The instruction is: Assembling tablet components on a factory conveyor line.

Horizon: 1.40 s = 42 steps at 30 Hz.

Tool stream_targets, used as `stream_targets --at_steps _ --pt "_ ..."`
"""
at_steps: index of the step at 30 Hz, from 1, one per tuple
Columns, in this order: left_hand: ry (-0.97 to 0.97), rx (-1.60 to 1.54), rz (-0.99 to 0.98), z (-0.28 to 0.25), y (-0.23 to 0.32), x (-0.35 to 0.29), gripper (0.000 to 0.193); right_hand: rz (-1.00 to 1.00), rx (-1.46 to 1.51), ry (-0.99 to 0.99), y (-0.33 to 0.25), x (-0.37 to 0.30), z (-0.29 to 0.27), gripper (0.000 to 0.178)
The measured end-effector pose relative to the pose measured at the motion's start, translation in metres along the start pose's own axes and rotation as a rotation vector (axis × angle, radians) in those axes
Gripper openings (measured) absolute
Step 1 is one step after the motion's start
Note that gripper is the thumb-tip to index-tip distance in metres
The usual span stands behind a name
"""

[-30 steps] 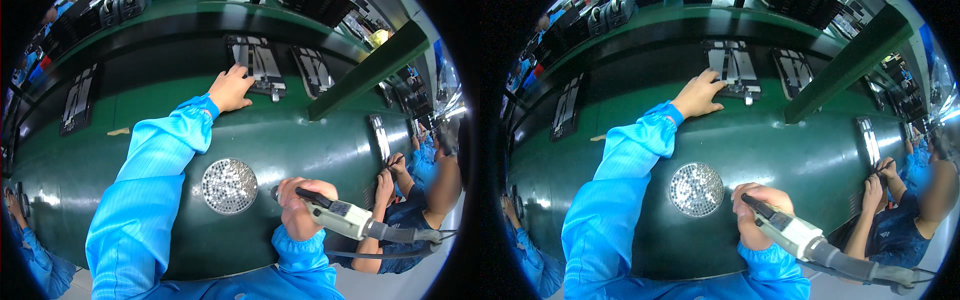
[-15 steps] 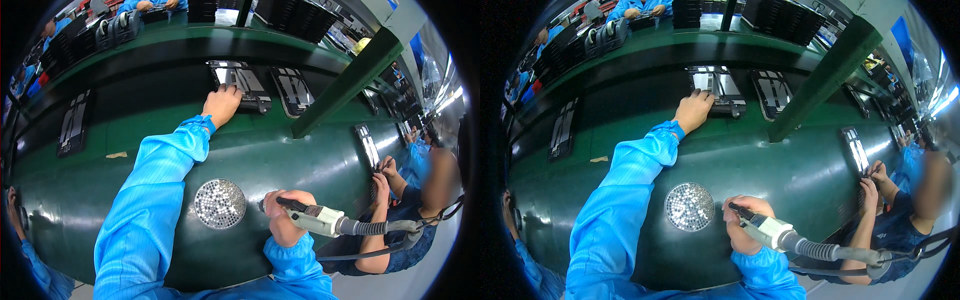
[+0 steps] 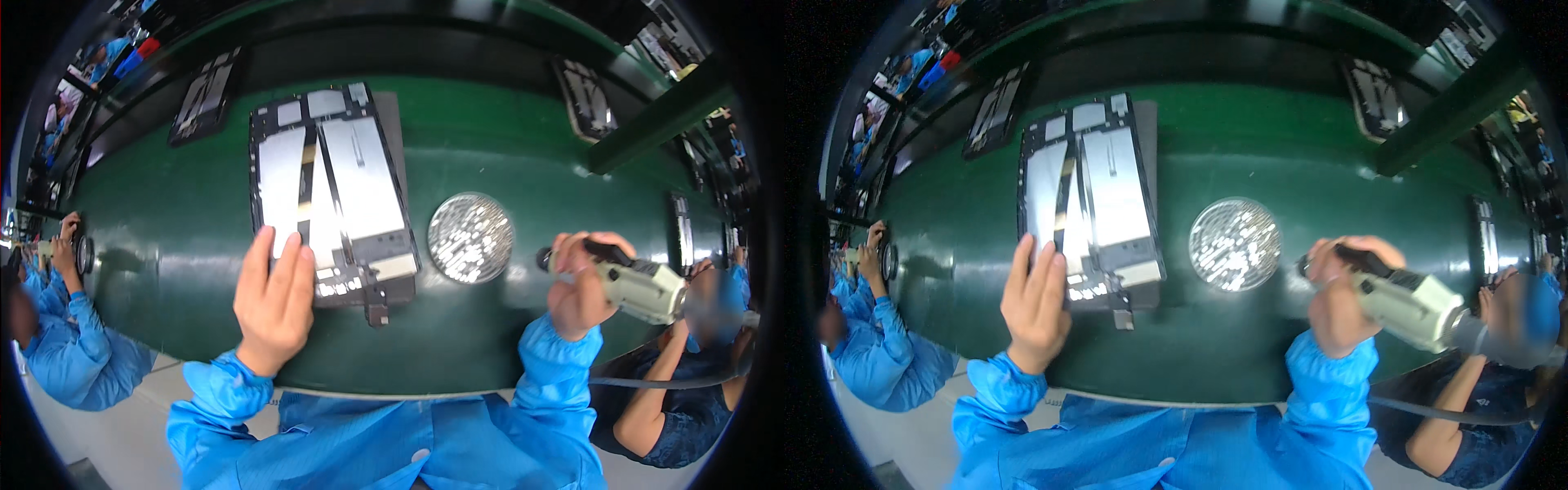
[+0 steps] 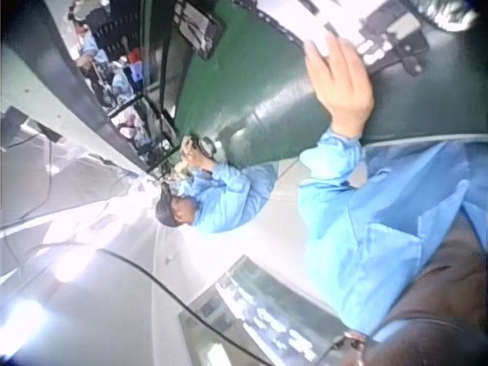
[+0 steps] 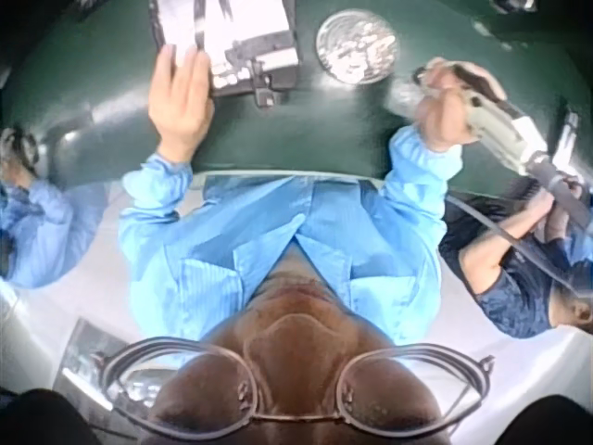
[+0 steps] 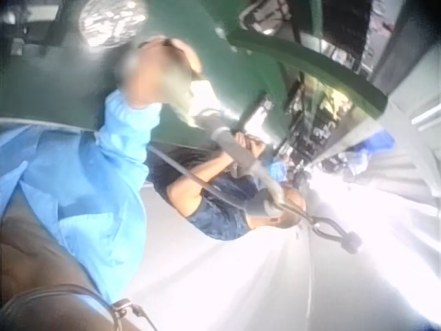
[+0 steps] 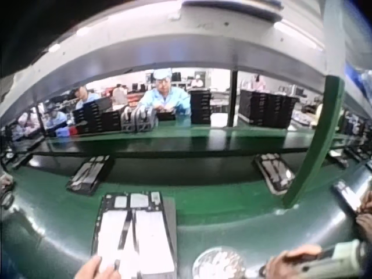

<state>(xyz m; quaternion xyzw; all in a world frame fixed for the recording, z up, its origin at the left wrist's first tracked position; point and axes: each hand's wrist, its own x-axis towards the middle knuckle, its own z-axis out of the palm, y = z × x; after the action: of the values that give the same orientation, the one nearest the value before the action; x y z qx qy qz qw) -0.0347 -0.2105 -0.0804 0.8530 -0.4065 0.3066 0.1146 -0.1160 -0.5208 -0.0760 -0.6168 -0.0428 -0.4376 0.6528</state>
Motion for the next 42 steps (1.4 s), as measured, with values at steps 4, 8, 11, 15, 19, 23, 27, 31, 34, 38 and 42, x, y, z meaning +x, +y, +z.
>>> stream_targets --at_steps 4,8,11,15,19,23,27,31,34,38,42 --pt "-0.218 -0.09 -0.083 -0.002 0.019 -0.05 0.038 0.073 0.052 -0.03 -0.001 0.001 0.0 0.036" --pt "-0.53 -0.237 -0.108 -0.021 0.013 -0.04 0.052 0.086 -0.021 -0.011 0.0 -0.003 0.006 0.034" --pt "-0.616 -0.412 -0.16 -0.015 0.011 -0.04 0.066 0.076 -0.011 -0.025 0.003 -0.008 0.006 0.034" --pt "-0.528 -0.571 -0.071 0.01 0.0 -0.051 0.059 0.103 -0.011 -0.008 0.002 -0.01 0.009 0.035" --pt "-0.386 -0.717 -0.027 0.024 -0.001 -0.056 0.039 0.13 -0.016 -0.018 0.002 -0.008 0.008 0.035" --pt "-0.357 -0.792 -0.096 0.025 -0.001 -0.052 0.03 0.138 -0.014 -0.036 0.004 -0.006 0.006 0.034" --pt "-0.459 -0.863 -0.094 0.02 -0.012 -0.044 0.029 0.149 -0.018 -0.045 0.003 -0.005 0.006 0.035" --pt "-0.544 -0.843 -0.174 0.016 -0.008 -0.045 0.029 0.139 0.006 -0.05 0.004 -0.006 0.006 0.035" --pt "-0.571 -0.814 -0.288 0.01 0.004 -0.046 0.029 0.132 0.009 -0.038 0.004 -0.007 0.006 0.034" --pt "-0.642 -0.938 -0.378 0.007 -0.009 -0.045 0.025 0.122 0.003 -0.029 0.004 -0.008 0.006 0.034" --pt "-0.633 -0.968 -0.416 0.007 -0.014 -0.052 0.026 0.123 0.021 -0.046 0.003 -0.008 0.006 0.035"
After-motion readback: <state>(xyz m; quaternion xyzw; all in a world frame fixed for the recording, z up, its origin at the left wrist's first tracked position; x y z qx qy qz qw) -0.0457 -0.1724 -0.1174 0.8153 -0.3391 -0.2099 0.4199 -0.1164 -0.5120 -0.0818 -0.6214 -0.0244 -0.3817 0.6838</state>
